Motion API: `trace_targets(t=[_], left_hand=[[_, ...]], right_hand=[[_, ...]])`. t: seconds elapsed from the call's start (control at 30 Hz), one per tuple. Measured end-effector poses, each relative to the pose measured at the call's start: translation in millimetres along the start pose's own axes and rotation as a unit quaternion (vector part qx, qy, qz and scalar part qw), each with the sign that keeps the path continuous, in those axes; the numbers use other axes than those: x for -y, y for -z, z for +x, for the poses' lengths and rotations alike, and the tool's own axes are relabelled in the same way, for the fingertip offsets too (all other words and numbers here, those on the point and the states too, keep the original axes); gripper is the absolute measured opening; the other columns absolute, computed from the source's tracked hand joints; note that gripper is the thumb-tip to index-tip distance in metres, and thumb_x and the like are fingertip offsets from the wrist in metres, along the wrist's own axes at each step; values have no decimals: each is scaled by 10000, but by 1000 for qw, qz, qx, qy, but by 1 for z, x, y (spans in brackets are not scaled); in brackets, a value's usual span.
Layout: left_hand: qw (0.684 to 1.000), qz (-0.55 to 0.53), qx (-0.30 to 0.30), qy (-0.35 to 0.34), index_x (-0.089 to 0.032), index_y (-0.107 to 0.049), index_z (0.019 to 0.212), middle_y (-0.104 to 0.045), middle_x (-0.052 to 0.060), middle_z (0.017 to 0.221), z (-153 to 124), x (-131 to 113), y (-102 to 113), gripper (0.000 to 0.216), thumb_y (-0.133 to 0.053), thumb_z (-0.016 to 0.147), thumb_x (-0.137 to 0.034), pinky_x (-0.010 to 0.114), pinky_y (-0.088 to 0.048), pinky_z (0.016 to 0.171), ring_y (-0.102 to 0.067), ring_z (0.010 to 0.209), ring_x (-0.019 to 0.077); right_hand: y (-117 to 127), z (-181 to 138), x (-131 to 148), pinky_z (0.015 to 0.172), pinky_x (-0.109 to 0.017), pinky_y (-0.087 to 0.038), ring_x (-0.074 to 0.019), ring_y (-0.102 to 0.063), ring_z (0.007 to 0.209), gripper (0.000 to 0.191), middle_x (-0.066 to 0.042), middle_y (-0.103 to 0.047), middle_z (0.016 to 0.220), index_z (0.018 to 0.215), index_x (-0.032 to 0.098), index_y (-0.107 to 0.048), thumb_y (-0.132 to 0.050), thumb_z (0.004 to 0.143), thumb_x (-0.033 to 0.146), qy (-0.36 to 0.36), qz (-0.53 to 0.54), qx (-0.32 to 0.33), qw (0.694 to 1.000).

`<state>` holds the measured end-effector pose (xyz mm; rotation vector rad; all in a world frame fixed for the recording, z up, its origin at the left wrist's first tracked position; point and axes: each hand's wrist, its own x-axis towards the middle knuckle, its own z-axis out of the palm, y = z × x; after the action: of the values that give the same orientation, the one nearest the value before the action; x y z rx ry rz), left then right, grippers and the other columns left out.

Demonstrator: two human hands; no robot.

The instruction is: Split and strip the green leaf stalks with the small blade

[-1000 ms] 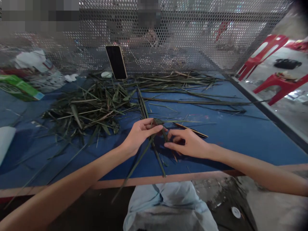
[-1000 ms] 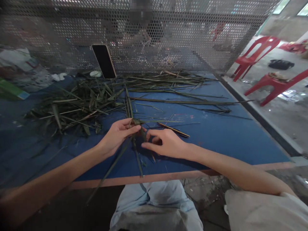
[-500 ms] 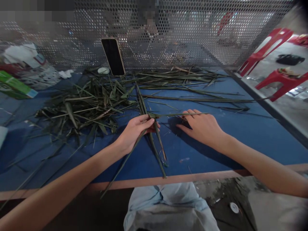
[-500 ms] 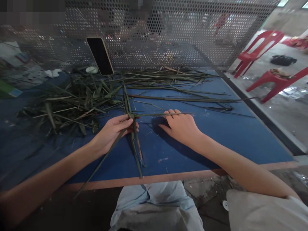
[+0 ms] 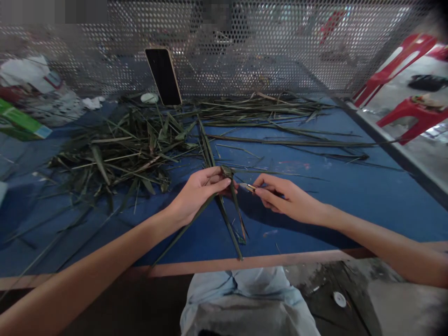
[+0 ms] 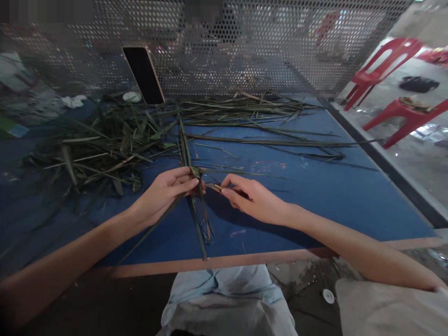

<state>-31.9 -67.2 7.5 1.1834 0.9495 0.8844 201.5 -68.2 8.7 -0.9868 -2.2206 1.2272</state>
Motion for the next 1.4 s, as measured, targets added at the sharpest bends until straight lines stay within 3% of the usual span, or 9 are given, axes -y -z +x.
trace_targets(t=[0.13,0.33,1.07,1.4], left_hand=[[1000,6,23,4,-143,-686,952,-725,87,893,-2,1,-3,254,-701,782,-332,346,-534,792,-679,812,202],[1000,13,22,4,-141,-704,941,-730,104,916,-2,0,-5,246,-698,784,-330,344,-529,788,-680,836,211],[998,38,52,-10,-108,-701,979,-731,119,932,-4,2,-7,291,-668,808,-341,323,-557,783,-690,877,213],[998,52,30,15,-110,-705,803,-739,103,869,-3,3,-7,309,-686,786,-418,315,-578,781,-707,820,199]], right_hand=[[-16,0,-2,409,-173,-350,-56,-422,425,273,59,-493,587,954,191,-488,-405,969,451,-35,149,-4,988],[-18,1,-4,342,-166,-290,-37,-365,377,297,61,-451,577,938,176,-547,-449,948,455,-59,199,-25,978],[-15,4,3,379,-174,-277,-27,-356,393,340,61,-440,558,843,147,-540,-459,942,463,-73,162,-4,984],[-14,4,4,419,-182,-287,-36,-359,422,337,50,-451,545,826,140,-561,-468,942,442,-61,129,-3,990]])
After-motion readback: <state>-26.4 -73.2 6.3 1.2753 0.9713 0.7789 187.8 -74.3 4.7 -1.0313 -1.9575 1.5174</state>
